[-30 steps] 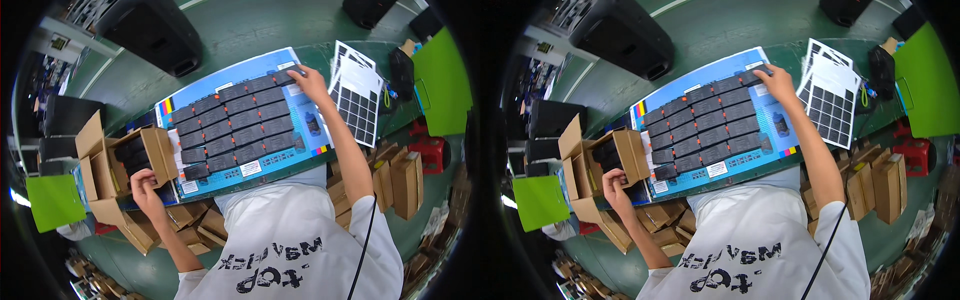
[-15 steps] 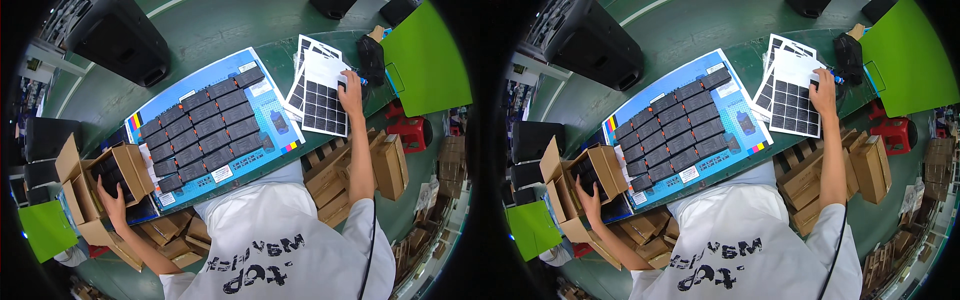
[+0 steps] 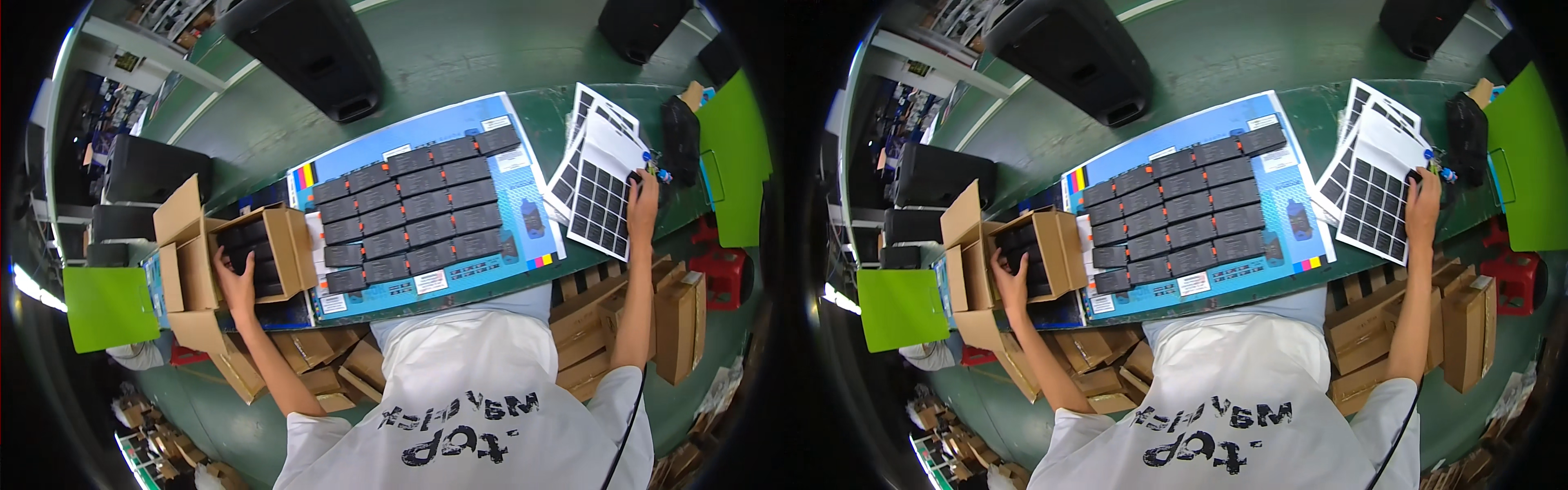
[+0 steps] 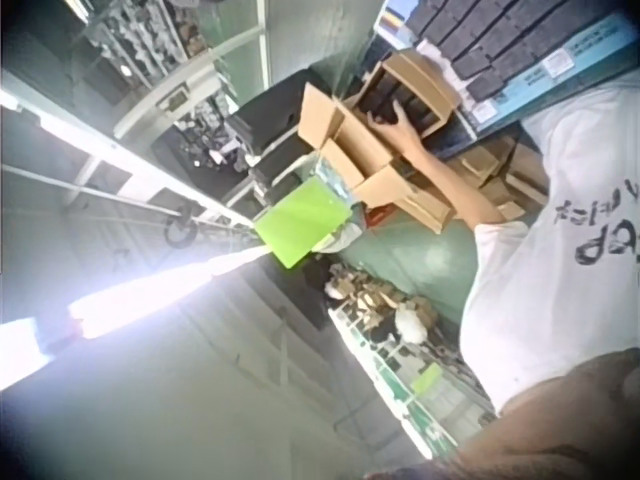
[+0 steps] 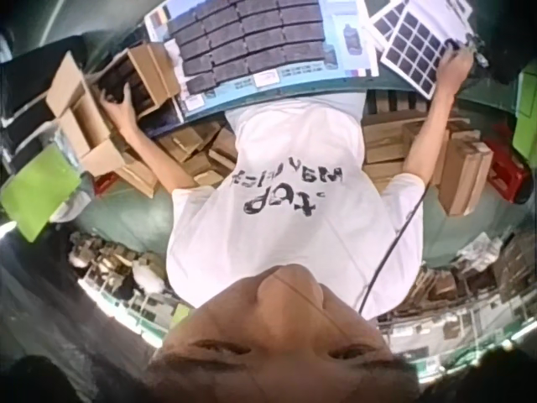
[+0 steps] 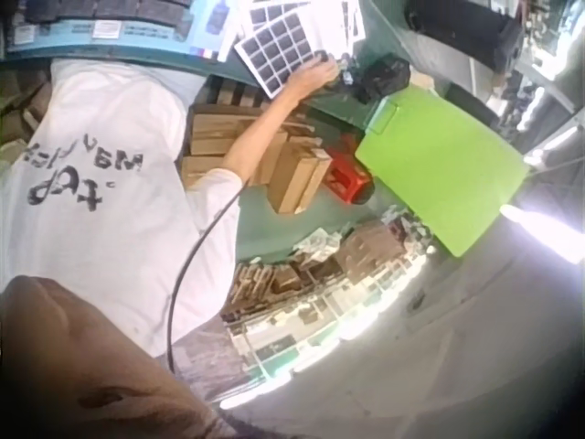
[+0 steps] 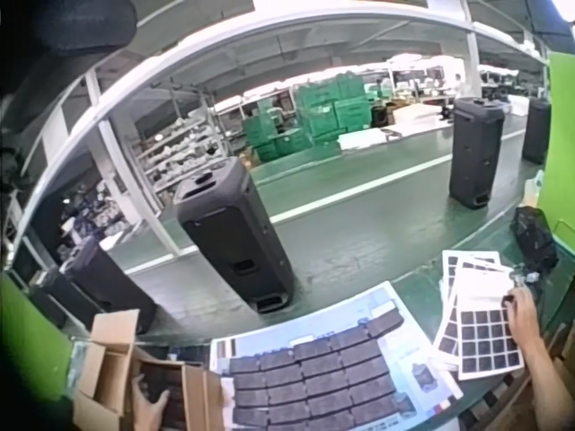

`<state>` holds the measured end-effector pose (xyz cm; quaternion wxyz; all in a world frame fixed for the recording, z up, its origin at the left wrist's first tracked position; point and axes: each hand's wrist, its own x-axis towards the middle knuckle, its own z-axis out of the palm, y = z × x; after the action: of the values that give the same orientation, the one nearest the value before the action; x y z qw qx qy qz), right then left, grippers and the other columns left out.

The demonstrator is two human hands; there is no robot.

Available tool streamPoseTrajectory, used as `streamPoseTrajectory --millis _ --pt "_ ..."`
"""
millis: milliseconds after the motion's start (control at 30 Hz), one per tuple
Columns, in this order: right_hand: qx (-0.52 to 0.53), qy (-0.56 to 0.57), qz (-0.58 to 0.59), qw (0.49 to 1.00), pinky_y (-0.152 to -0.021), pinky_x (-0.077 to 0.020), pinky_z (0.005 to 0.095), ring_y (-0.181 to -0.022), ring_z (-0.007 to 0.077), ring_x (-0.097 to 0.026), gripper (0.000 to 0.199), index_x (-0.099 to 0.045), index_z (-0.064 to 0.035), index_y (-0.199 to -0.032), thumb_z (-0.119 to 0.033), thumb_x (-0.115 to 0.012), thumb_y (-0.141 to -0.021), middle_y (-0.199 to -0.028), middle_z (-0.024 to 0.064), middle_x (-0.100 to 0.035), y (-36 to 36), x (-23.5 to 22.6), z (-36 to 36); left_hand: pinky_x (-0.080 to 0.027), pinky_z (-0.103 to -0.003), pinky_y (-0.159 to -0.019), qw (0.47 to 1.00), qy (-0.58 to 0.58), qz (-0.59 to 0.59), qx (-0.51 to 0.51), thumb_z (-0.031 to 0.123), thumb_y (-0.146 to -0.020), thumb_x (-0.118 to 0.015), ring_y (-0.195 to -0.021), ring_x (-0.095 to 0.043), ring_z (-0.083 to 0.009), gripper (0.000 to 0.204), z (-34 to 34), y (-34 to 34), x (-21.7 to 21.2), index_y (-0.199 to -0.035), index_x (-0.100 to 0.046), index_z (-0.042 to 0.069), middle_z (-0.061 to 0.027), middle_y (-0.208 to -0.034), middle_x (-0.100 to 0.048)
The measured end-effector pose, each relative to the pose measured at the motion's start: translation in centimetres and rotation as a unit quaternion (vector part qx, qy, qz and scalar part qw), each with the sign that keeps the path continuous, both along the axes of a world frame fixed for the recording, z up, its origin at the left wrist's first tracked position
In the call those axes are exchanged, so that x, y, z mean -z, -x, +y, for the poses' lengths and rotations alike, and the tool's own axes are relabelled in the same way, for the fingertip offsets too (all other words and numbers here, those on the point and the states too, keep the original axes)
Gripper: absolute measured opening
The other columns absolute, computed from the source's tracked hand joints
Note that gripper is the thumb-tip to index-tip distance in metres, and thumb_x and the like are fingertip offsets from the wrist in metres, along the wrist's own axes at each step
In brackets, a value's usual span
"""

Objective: Packaging small electronic modules from a grid tray into cardboard boxes.

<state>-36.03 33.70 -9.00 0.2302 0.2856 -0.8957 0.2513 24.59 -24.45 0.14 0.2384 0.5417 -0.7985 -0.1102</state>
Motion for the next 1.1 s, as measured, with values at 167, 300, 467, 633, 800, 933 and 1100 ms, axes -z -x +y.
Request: streamPoseTrajectory --millis 167,300,467,633,800,933,1100 --pt "-0.002 0.001 -0.007 1.0 -0.101 -0.0469 0.0423 -0.113 0.039 -0.061 0.021 -0.063 0.0019 -0.121 -0.009 -0.059 -0.104 -0.118 0.0207 -0.065 0.8 0.8 0.5 -0.046 -0.036 -0.105 0.996 0.019 0.081 0.012 0.018 -0.088 -0.086 -0.123 -0.056 -0.0257 0.065 -0.6 -0.7 0.5 -0.143 -0.053 0.006 -0.0174 -0.134 -0.057" --pt "0.017 -0.009 -0.016 1.0 -0.097 -0.0501 0.0388 -0.11 0.0333 -0.066 0.024 -0.064 -0.0005 -0.126 -0.011 -0.06 -0.105 -0.121 0.0179 -0.067 1.5 2.1 2.1 -0.047 -0.034 -0.104 0.975 -0.022 0.219 0.029 0.008 -0.096 -0.075 -0.121 -0.057 -0.0216 0.051 1.6 2.1 -1.4 -0.143 -0.056 0.002 -0.0137 -0.14 -0.057" --pt "0.029 -0.011 -0.032 0.999 -0.096 -0.0513 0.0403 -0.112 0.0366 -0.066 0.023 -0.064 -0.001 -0.126 -0.011 -0.059 -0.106 -0.122 0.0185 -0.068 1.2 1.9 1.9 -0.051 -0.029 -0.089 0.958 -0.007 0.285 -0.019 0.007 -0.106 -0.055 -0.106 -0.061 -0.0144 0.037 3.0 3.3 -3.8 -0.143 -0.056 0.004 -0.0083 -0.126 -0.065" --pt "0.032 -0.011 -0.031 0.999 -0.095 -0.0522 0.0405 -0.112 0.0357 -0.067 0.024 -0.065 -0.0007 -0.127 -0.01 -0.06 -0.106 -0.122 0.0183 -0.069 0.8 1.9 1.1 -0.049 -0.03 -0.077 0.824 -0.113 0.553 0.05 0.019 -0.11 -0.049 -0.096 -0.059 -0.0165 0.033 5.6 7.7 -8.2 -0.136 -0.058 0.002 -0.0103 -0.112 -0.063" --pt "0.027 -0.015 -0.01 0.999 -0.095 -0.0525 0.0394 -0.112 0.0354 -0.068 0.023 -0.065 0.0003 -0.126 -0.009 -0.061 -0.105 -0.121 0.0181 -0.07 0.8 1.8 1.6 -0.04 -0.031 -0.058 0.67 -0.59 0.408 0.19 0.02 -0.099 -0.064 -0.061 -0.047 -0.0134 0.019 2.5 14.3 -8.9 -0.092 -0.057 0.003 0.0004 -0.069 -0.046" --pt "0.029 -0.003 -0.023 0.999 -0.096 -0.052 0.0397 -0.112 0.0358 -0.067 0.022 -0.066 0.0008 -0.124 -0.008 -0.06 -0.105 -0.121 0.0187 -0.07 1.2 1.6 1.4 -0.049 -0.033 -0.062 0.953 -0.139 -0.076 0.26 0.026 -0.093 -0.075 -0.064 -0.061 -0.0178 0.028 1.2 19.4 -8.2 -0.105 -0.067 0.003 -0.0046 -0.07 -0.061" --pt "0.015 0.012 -0.008 1.0 -0.096 -0.0519 0.0404 -0.11 0.0364 -0.067 0.02 -0.065 0.0022 -0.121 -0.007 -0.061 -0.104 -0.117 0.0199 -0.069 0.9 1.5 1.7 -0.06 -0.043 -0.092 0.781 -0.125 -0.536 0.296 0.028 -0.08 -0.088 -0.112 -0.073 -0.0305 0.044 -2.6 26.1 -4.4 -0.117 -0.077 0.008 -0.0126 -0.118 -0.077"
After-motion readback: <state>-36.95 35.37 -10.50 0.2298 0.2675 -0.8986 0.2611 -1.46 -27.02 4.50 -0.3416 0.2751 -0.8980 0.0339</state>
